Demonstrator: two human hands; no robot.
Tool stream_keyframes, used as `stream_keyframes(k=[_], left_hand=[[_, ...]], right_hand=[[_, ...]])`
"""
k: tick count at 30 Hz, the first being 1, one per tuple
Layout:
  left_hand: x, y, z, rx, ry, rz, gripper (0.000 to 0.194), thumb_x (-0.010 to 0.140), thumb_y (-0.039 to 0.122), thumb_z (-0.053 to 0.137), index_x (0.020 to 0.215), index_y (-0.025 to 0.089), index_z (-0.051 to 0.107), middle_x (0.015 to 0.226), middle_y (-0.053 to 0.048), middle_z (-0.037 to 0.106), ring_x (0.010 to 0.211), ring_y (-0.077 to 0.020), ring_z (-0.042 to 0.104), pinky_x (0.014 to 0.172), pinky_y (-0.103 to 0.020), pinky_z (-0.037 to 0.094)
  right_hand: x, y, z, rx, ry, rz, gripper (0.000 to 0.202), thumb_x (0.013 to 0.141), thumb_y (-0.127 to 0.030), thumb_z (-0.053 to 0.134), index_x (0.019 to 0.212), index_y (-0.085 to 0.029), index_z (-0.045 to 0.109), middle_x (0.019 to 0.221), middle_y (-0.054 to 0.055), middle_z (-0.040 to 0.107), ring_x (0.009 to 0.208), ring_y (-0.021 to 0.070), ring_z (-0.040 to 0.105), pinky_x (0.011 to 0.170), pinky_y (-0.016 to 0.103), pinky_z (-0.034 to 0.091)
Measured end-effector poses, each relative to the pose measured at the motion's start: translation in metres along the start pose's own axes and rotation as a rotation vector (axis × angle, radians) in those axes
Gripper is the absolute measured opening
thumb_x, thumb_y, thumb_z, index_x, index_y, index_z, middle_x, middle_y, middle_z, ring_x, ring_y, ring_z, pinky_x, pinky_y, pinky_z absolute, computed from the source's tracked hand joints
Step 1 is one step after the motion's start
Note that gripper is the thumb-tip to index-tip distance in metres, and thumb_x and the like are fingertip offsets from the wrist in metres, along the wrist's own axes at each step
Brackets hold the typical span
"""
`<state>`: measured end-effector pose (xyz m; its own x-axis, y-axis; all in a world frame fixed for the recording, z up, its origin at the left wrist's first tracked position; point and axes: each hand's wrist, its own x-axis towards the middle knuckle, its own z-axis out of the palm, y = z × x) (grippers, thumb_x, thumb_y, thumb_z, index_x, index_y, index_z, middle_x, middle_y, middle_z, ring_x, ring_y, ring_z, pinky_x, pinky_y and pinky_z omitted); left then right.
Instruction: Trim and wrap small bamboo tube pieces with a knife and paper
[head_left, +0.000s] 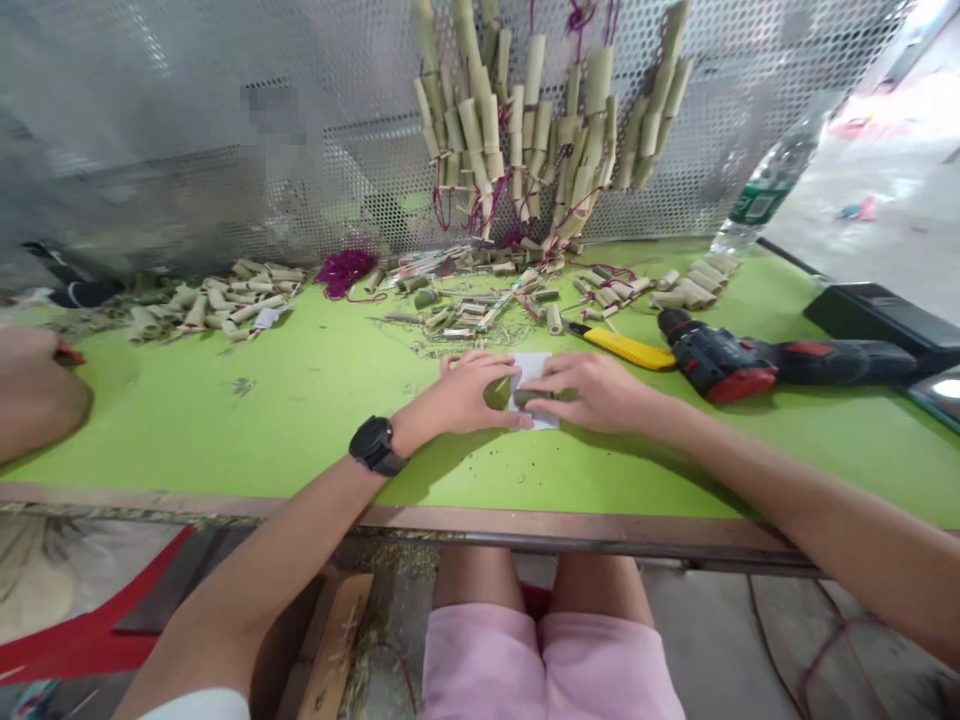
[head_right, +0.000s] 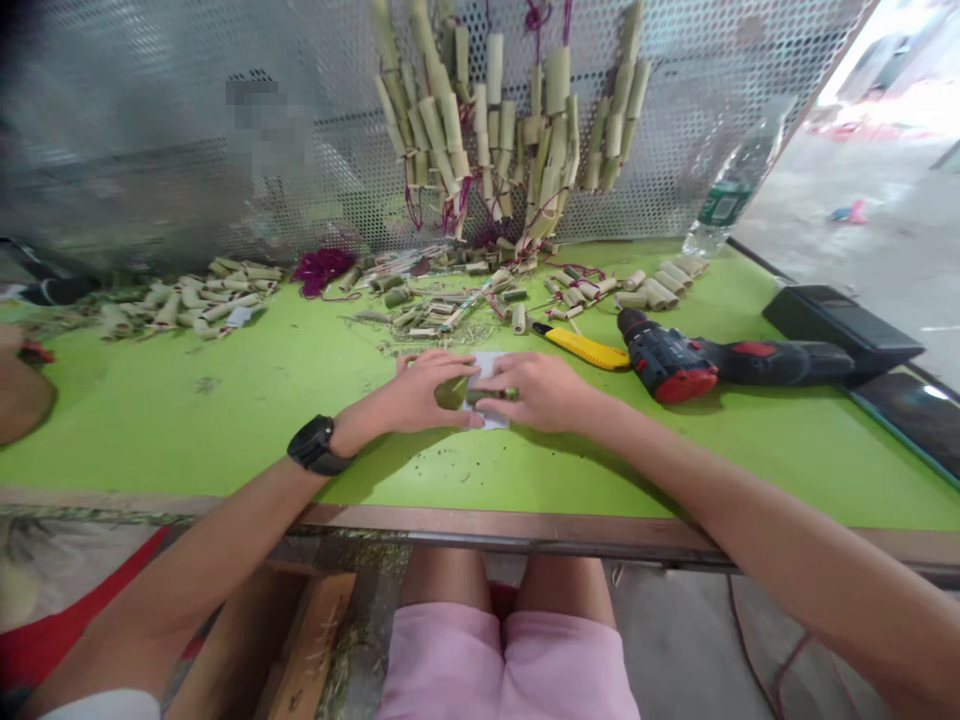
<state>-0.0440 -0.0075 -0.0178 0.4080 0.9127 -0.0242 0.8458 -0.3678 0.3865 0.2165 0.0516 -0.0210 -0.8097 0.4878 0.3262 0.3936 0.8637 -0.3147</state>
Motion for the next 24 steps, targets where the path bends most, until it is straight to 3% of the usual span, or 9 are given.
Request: stream_keyframes(k=[2,6,11,15,21,24], left_hand=[[-0.001,0.003,-0.003,0.006,-0.016,-0.017,0.091,0.083,0.086,0.077,0.156,0.032,0.066,0.172,-0.01,0.055,0.162,-0.0471,0.038,0.131,-0.073,0.022],[-0.001,0.005,-0.003,0.016,-0.019,-0.046,0.09,0.086,0.083,0.076,0.158,0.03,0.064,0.173,-0.012,0.053,0.163,-0.0471,0.036,0.131,-0.074,0.022],[0.0,0.006,-0.002,0.018,-0.018,-0.024,0.088,0.082,0.082,0.081,0.155,0.033,0.067,0.171,-0.01,0.055,0.161,-0.0489,0.038,0.129,-0.076,0.023],[-0.001,0.006,-0.002,0.014,-0.013,-0.061,0.089,0.083,0.082,0.08,0.156,0.032,0.066,0.171,-0.011,0.054,0.161,-0.05,0.037,0.13,-0.074,0.022],[0.0,0.004,-0.002,0.013,-0.018,-0.002,0.087,0.083,0.083,0.079,0.153,0.034,0.067,0.172,-0.009,0.054,0.16,-0.0478,0.039,0.129,-0.073,0.023],[0.0,0.005,-0.003,0.006,-0.029,-0.027,0.088,0.084,0.083,0.079,0.155,0.033,0.066,0.174,-0.01,0.051,0.162,-0.0481,0.037,0.13,-0.074,0.021]], right_hand=[[0.001,-0.001,-0.001,-0.019,-0.012,-0.047,0.034,0.107,-0.045,0.064,0.12,-0.027,0.09,0.103,0.009,0.081,0.086,0.0216,0.068,0.071,0.031,0.041],[0.001,-0.001,-0.006,-0.218,0.0,0.02,0.037,0.109,-0.042,0.06,0.121,-0.023,0.088,0.097,0.011,0.076,0.079,0.0207,0.06,0.063,0.032,0.03],[0.001,-0.007,-0.005,-0.218,-0.068,-0.163,0.035,0.113,-0.041,0.057,0.124,-0.024,0.085,0.105,0.012,0.075,0.083,0.02,0.06,0.066,0.033,0.03],[0.003,0.0,-0.009,-0.331,-0.061,-0.054,0.034,0.112,-0.036,0.057,0.122,-0.019,0.085,0.102,0.014,0.074,0.082,0.0209,0.058,0.063,0.034,0.025],[0.001,-0.02,-0.009,-0.289,-0.091,-0.148,0.029,0.112,-0.034,0.057,0.116,-0.02,0.083,0.108,0.012,0.076,0.092,0.0223,0.063,0.065,0.034,0.029],[0.002,-0.016,-0.01,-0.276,-0.086,-0.06,0.03,0.11,-0.038,0.061,0.121,-0.021,0.082,0.108,0.011,0.077,0.092,0.0231,0.065,0.064,0.033,0.031]])
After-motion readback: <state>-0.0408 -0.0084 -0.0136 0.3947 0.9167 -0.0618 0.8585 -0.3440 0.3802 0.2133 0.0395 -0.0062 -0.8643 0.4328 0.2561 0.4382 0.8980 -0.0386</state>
